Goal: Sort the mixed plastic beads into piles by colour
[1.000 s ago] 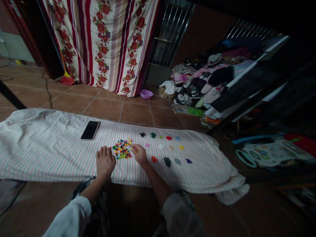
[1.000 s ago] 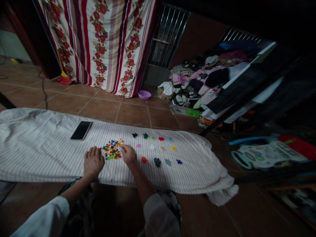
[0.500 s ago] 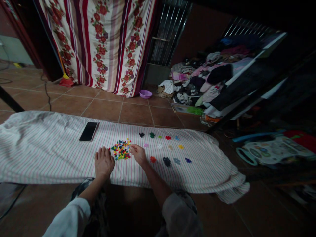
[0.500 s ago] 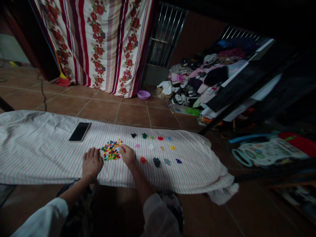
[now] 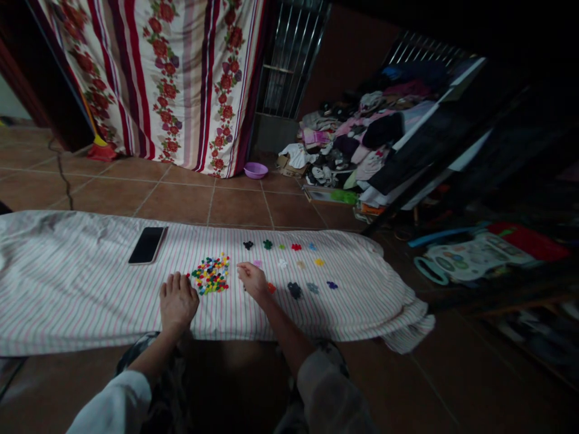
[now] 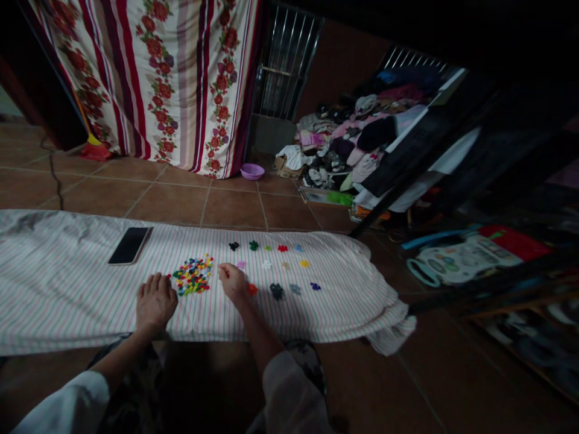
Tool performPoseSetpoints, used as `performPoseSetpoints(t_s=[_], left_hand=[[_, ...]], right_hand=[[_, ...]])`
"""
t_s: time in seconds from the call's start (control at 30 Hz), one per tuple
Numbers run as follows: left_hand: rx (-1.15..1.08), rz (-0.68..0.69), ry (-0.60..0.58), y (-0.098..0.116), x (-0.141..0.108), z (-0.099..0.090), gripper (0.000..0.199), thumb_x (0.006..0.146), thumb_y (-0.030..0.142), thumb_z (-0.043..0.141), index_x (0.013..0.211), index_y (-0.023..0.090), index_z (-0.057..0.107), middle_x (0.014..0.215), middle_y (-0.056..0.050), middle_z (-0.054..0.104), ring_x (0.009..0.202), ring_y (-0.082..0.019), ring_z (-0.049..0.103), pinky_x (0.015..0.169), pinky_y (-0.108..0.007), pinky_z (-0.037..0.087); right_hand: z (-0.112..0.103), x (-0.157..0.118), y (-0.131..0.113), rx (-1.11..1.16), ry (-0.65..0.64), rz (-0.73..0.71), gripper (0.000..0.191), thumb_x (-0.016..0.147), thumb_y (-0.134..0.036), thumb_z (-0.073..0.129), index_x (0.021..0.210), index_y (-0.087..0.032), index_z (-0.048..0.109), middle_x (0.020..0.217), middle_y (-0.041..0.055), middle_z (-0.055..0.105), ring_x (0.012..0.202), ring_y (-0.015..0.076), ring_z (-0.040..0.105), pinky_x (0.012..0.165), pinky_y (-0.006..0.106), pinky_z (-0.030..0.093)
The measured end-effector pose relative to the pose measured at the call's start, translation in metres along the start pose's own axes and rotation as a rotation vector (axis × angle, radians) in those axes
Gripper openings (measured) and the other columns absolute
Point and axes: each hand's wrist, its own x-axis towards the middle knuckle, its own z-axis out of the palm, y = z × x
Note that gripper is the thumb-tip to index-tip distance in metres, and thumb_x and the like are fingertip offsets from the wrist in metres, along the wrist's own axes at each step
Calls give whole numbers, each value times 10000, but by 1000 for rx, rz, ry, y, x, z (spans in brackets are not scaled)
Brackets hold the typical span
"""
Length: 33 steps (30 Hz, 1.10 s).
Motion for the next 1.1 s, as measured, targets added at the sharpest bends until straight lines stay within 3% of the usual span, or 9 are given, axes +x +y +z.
performPoseSetpoints(t_s=[0.1, 0.33, 0.7, 0.9, 1.1], left_hand=[[23, 12, -5, 0, 0, -1, 424, 863, 257, 389, 1186, 52, 573, 1310, -219, 556, 1278, -335, 455, 1071, -491, 311], [60, 14, -18, 0, 0, -1, 422, 873, 261, 385, 1180, 47, 580, 1310, -211, 561, 1263, -334, 470, 1060, -479, 326], [23, -6, -31, 0, 1, -2, 427, 868, 258, 395, 1191, 44, 575, 1323, -217, 548, 1284, -331, 450, 1072, -488, 312], [31, 1, -16, 0, 0, -1, 419, 869, 257, 398, 1190, 53, 572, 1320, -215, 549, 1281, -325, 450, 1075, -490, 308], [59, 16, 6, -1, 0, 2, 406, 874, 257, 389, 1174, 57, 576, 1301, -208, 566, 1261, -330, 470, 1059, -486, 330]], right_hand=[[-15, 1, 6, 19, 76, 56, 248, 854, -354, 509, 985, -223, 675, 741, 2, 676, 688, 150, 657, 637, 264, 535], [-60, 3, 23, -84, 211, 51, 214, 788, -281, 514, 918, -222, 674, 869, 27, 719, 818, 174, 678, 780, 305, 537], [-114, 6, 48, -252, 351, 144, 261, 716, -226, 498, 869, -178, 704, 804, 54, 722, 776, 189, 671, 762, 293, 521], [-129, 5, 60, -387, 353, 165, 267, 707, -184, 488, 863, -187, 704, 837, 41, 710, 784, 172, 653, 782, 283, 506], [-127, 6, 60, -499, 309, 139, 237, 707, -145, 500, 824, -195, 700, 789, 36, 687, 771, 168, 634, 753, 254, 487]])
